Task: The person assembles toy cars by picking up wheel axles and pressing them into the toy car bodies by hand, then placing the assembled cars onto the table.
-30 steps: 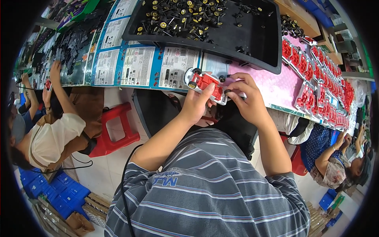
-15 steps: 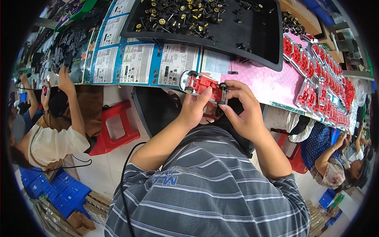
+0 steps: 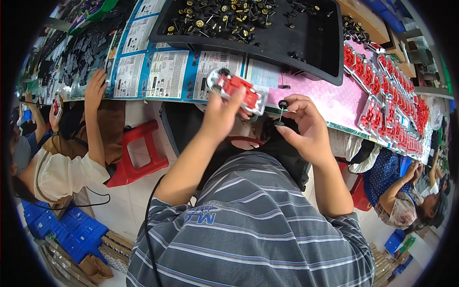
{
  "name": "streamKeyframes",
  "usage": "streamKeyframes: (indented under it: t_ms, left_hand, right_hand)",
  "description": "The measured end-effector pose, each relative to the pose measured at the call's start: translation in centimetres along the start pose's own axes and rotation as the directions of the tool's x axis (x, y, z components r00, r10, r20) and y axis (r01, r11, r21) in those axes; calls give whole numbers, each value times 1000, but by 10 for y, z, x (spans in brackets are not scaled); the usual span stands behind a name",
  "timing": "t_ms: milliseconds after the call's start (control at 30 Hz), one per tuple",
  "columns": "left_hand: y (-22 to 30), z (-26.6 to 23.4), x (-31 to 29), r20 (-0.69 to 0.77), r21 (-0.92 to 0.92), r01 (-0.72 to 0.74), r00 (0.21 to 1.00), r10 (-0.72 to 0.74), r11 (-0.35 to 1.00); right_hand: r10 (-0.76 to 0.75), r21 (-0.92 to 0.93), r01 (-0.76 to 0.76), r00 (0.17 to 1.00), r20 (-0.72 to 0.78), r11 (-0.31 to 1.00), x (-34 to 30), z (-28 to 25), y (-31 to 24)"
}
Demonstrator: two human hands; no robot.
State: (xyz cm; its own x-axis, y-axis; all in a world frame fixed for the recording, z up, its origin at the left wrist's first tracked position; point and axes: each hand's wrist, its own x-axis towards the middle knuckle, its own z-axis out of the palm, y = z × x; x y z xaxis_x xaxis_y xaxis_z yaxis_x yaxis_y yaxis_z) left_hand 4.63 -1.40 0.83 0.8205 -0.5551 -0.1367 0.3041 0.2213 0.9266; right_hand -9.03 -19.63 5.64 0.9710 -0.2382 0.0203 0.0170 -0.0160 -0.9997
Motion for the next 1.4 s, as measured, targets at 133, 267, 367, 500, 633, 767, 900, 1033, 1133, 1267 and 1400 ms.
streamKeyframes:
  t_ms: [133,267,367,500,633,767,900,1033,1133,1267,1400]
  left_hand:
    - [19,-22,24,-23,230,92,996,-89,969]
    - [19,-28,29,-189,448,72,982,15,891]
    - [34,-31,24,-217,484,215,969,-121,848]
    - [50,-21,-3,-34,989,-11,957,290,149]
    - [70,38,-36,249,642,-264,960,130,719]
    - [51,42,-32,263,516,-212,961,82,830]
    - [37,35,-32,249,306,-243,954,169,920]
    - [32,42,-37,289,15,32,957,-35,999]
    - [27,49,-38,262,-1,-35,965,34,999]
    - [32,52,-45,243,309,-375,920,309,874]
    - [16,44,-44,265,386,-505,862,432,772]
  right_hand:
    - [17,16,-16,999,-27,1000,-2,-4,1]
    - [11,-4,-11,1000,-12,1000,-3,0,-1]
    - [13,4,-13,1000,-4,1000,-6,2,0]
    - [6,-33,-6,1000,0,999,-10,2,-12]
    - [-51,48,48,997,62,998,-13,14,-17]
    - [-107,38,105,992,70,994,-16,16,-20]
    - [75,379,-97,995,71,920,-19,14,-21]
    - [21,176,-20,1000,-5,984,-19,15,-12]
    - [-12,-16,10,996,-84,1000,-9,16,-18]
    - [-9,-88,-1,994,-112,996,-12,25,-36]
    - [-152,-372,133,988,-23,919,-11,23,-29]
